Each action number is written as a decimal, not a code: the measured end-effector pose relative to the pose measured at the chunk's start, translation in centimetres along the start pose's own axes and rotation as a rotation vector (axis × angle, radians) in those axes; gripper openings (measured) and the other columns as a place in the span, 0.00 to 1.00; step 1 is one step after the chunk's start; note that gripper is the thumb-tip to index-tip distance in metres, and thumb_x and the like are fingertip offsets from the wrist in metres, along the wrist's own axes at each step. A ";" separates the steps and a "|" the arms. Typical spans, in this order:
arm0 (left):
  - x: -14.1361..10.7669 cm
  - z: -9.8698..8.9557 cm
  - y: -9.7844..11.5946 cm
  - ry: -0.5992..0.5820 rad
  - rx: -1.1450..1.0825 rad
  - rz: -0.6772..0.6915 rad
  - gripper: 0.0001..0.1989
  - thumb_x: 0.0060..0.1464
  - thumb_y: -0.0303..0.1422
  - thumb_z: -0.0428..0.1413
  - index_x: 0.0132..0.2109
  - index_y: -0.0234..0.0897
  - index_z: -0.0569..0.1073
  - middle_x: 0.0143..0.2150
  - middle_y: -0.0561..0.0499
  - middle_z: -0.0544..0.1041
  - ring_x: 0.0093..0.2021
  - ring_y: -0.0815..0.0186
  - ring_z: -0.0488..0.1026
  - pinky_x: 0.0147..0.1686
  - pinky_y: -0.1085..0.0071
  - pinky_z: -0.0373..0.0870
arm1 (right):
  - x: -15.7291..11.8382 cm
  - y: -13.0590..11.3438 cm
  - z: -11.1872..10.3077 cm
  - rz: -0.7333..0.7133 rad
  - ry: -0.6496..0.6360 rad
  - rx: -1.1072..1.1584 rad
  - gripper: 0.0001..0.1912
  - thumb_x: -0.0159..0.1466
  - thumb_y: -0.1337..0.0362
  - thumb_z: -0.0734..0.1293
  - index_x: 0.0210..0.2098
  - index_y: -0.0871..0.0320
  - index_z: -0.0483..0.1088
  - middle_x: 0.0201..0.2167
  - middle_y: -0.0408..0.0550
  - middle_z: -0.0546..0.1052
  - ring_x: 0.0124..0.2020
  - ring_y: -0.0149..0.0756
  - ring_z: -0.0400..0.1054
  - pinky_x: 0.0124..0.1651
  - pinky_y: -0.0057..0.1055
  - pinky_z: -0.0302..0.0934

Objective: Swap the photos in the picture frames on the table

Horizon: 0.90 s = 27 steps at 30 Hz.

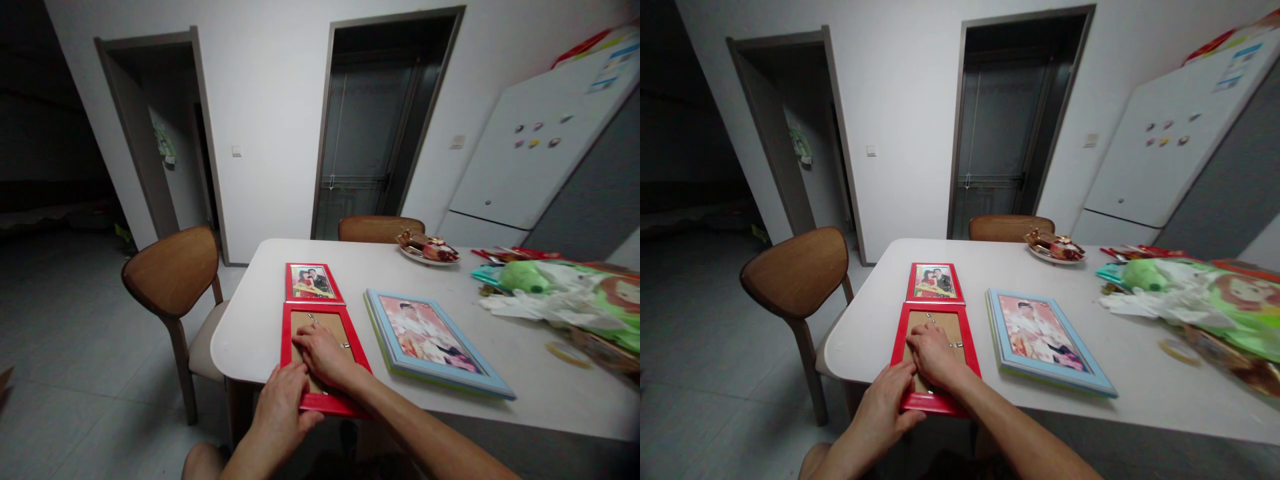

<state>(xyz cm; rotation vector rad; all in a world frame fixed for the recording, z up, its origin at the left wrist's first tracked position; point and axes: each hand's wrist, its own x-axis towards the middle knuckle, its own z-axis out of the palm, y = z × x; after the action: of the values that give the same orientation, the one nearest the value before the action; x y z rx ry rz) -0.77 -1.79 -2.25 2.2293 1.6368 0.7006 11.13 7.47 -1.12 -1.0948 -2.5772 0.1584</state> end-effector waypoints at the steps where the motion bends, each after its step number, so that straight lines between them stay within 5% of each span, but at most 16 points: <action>1: 0.0 0.0 0.0 0.001 -0.001 -0.001 0.26 0.36 0.30 0.62 0.46 0.36 0.66 0.50 0.45 0.68 0.51 0.58 0.63 0.53 0.58 0.55 | 0.0 0.0 0.0 -0.014 -0.004 0.009 0.14 0.58 0.71 0.56 0.38 0.56 0.70 0.37 0.48 0.71 0.40 0.34 0.59 0.43 0.31 0.50; 7: 0.0 -0.2 0.2 -0.006 0.001 -0.018 0.27 0.37 0.31 0.61 0.48 0.36 0.65 0.51 0.43 0.67 0.52 0.56 0.62 0.53 0.55 0.55 | -0.2 0.5 0.1 -0.070 0.022 0.076 0.15 0.56 0.71 0.57 0.39 0.56 0.70 0.38 0.47 0.72 0.40 0.33 0.61 0.44 0.30 0.51; 13: 0.0 -0.4 0.2 -0.025 -0.002 -0.025 0.30 0.35 0.31 0.62 0.49 0.34 0.64 0.52 0.43 0.67 0.52 0.56 0.61 0.53 0.58 0.56 | 2.1 3.2 0.5 0.327 0.122 0.048 0.13 0.58 0.64 0.56 0.30 0.59 0.71 0.30 0.49 0.73 0.33 0.32 0.64 0.35 0.26 0.53; 19: -0.1 -0.5 0.4 -0.038 0.011 -0.040 0.28 0.37 0.32 0.61 0.49 0.34 0.64 0.52 0.43 0.66 0.53 0.57 0.61 0.54 0.59 0.55 | 4.6 5.9 1.9 0.536 0.167 0.016 0.12 0.57 0.60 0.58 0.30 0.60 0.69 0.28 0.52 0.74 0.30 0.36 0.65 0.29 0.27 0.51; 27: -0.2 -0.2 1.3 -0.071 0.072 -0.049 0.27 0.37 0.31 0.59 0.48 0.32 0.64 0.55 0.41 0.63 0.55 0.56 0.57 0.56 0.55 0.47 | 4.6 5.9 0.5 0.501 0.240 0.153 0.13 0.56 0.62 0.57 0.26 0.62 0.69 0.25 0.51 0.74 0.27 0.35 0.65 0.28 0.27 0.53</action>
<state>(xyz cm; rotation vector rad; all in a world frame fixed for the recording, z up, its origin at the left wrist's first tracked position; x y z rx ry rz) 0.11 -2.44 -1.51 2.2281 1.7008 0.5517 12.03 14.89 -1.79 -1.5703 -2.0060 0.3145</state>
